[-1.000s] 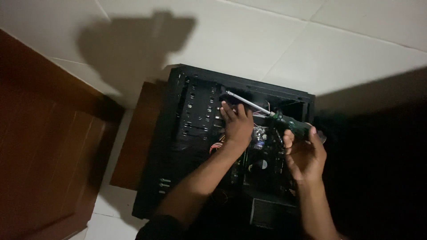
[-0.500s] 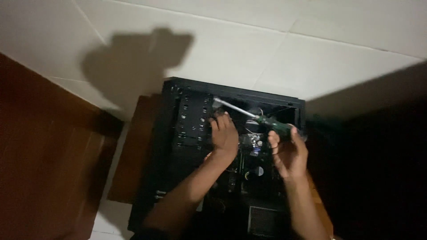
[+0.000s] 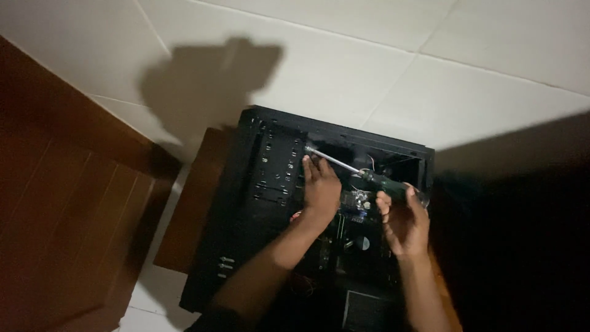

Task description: Connecting and organizing SATA and power cables inside a desktop computer case after using a screwdriver to access components.

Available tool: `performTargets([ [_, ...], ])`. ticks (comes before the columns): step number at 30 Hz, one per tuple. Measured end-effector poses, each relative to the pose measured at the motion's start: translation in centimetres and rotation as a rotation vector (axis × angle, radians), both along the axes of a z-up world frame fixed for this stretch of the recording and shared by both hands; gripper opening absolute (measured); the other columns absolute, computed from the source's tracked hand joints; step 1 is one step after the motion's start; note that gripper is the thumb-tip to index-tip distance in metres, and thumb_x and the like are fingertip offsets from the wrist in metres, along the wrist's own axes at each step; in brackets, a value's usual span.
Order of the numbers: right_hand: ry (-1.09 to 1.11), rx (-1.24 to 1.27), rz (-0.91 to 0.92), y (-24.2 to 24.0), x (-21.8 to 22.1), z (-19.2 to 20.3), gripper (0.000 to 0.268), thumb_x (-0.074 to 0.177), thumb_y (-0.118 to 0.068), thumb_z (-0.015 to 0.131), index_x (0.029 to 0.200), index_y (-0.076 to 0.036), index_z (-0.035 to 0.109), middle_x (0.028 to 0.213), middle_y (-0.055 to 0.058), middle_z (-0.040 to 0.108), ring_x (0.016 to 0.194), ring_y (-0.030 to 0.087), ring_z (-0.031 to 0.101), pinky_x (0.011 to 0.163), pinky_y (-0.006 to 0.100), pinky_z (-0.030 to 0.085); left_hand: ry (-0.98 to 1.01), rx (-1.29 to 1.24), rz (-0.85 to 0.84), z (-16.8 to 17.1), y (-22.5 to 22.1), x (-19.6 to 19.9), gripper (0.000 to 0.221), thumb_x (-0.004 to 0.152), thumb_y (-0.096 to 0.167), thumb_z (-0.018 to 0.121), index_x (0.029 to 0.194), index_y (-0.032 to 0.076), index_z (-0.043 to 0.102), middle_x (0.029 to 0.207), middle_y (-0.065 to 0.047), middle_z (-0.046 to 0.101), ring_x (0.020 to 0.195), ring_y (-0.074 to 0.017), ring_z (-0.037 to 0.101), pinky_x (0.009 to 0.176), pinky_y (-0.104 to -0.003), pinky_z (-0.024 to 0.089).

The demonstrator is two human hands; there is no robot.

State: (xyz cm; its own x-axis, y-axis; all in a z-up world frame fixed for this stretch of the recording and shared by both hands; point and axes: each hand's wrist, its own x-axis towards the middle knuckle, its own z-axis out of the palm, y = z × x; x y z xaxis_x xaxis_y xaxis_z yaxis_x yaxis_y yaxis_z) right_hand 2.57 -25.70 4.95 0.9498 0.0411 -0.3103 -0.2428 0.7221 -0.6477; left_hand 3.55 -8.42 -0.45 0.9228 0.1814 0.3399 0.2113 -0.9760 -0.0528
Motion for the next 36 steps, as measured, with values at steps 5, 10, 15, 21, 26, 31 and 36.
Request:
performTargets([
  [5,0.011,-0.020,-0.007,0.2,0.1,0.1,0.013,0.096,-0.022,0.072,0.106,-0.014,0.074,0.097,0.015,0.076,0.090,0.037,0.077,0.086,0.047,0.067,0.134,-0.088,-0.055,-0.7,0.7,0.2,0.047,0.089,0.016,0.061,0.128,-0.012,0.060,0.134,-0.036,0.056,0.126,-0.0540,0.056,0.119,-0.063,0.027],
  [10,0.014,-0.049,-0.005,0.7,-0.3,1.1,0.014,0.093,-0.024,0.074,0.105,-0.016,0.075,0.097,0.013,0.076,0.089,0.037,0.077,0.086,0.047,0.066,-0.034,-0.121,-0.048,-0.8,-0.2,1.1,0.036,0.088,0.005,0.061,0.120,-0.013,0.065,0.123,-0.038,0.061,0.114,-0.0525,0.065,0.118,-0.066,0.029],
  [15,-0.014,-0.063,-0.027,0.3,-0.1,1.0,0.016,0.095,-0.024,0.073,0.108,-0.015,0.074,0.099,0.014,0.076,0.093,0.037,0.077,0.091,0.046,0.066,0.087,-0.074,-0.040,0.1,-0.7,1.5,0.032,0.088,0.004,0.059,0.115,-0.013,0.067,0.128,-0.040,0.058,0.125,-0.0549,0.056,0.118,-0.072,0.025],
  [21,0.022,-0.092,-0.051,0.3,0.1,0.7,0.018,0.093,-0.027,0.075,0.107,-0.015,0.072,0.098,0.014,0.075,0.092,0.035,0.077,0.091,0.046,0.066,0.030,-0.186,-0.037,1.9,-1.0,-0.7,0.060,0.080,0.007,0.069,0.133,-0.017,0.053,0.138,-0.044,0.048,0.132,-0.0714,0.036,0.114,-0.081,0.015],
  [26,0.037,-0.095,-0.047,0.5,0.3,1.3,0.022,0.090,-0.028,0.078,0.107,-0.015,0.071,0.098,0.014,0.075,0.091,0.034,0.077,0.091,0.045,0.066,0.102,-0.212,-0.044,4.8,-0.3,-2.0,0.077,0.075,0.020,0.073,0.142,-0.009,0.048,0.142,-0.040,0.046,0.135,-0.0690,0.033,0.112,-0.085,0.010],
  [31,0.044,-0.090,-0.049,0.0,0.8,0.6,0.020,0.093,-0.026,0.075,0.108,-0.014,0.072,0.098,0.015,0.074,0.092,0.034,0.077,0.091,0.045,0.066,0.290,-0.243,-0.080,4.7,0.4,-2.0,0.108,0.063,0.042,0.084,0.150,-0.005,0.039,0.146,-0.034,0.045,0.137,-0.0616,0.035,0.107,-0.082,0.017],
  [36,0.046,-0.071,-0.055,-0.1,0.8,0.6,0.021,0.092,-0.027,0.077,0.106,-0.013,0.071,0.097,0.016,0.074,0.091,0.035,0.077,0.090,0.045,0.067,0.210,-0.191,-0.007,3.3,-0.8,-1.6,0.081,0.071,0.028,0.083,0.139,-0.004,0.055,0.137,-0.036,0.052,0.133,-0.0647,0.039,0.107,-0.084,0.020],
])
